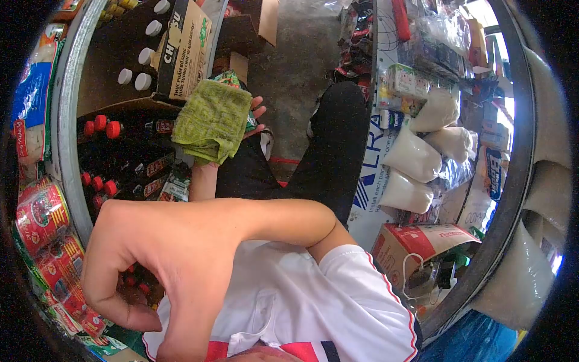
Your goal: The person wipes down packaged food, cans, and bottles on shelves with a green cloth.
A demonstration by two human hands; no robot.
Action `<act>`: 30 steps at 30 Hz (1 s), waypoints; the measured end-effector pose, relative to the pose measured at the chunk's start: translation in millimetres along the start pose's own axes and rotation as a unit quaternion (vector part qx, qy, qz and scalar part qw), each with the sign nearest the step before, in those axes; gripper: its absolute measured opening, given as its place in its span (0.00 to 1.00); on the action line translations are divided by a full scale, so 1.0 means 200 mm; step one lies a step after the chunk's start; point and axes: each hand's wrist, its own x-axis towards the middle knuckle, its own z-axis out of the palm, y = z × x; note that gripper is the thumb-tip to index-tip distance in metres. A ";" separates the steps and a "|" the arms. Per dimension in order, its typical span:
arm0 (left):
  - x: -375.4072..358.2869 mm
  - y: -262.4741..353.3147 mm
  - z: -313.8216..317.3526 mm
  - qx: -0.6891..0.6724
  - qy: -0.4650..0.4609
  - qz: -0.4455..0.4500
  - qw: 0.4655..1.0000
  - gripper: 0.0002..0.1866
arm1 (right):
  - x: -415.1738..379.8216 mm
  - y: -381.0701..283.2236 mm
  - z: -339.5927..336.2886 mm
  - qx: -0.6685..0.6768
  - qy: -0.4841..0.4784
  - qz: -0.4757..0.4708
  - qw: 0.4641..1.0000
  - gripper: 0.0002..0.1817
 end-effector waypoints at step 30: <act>-0.11 -0.07 -0.14 0.118 0.121 0.066 0.984 0.33 | -0.76 0.19 -0.80 -0.754 0.236 0.211 0.575 0.38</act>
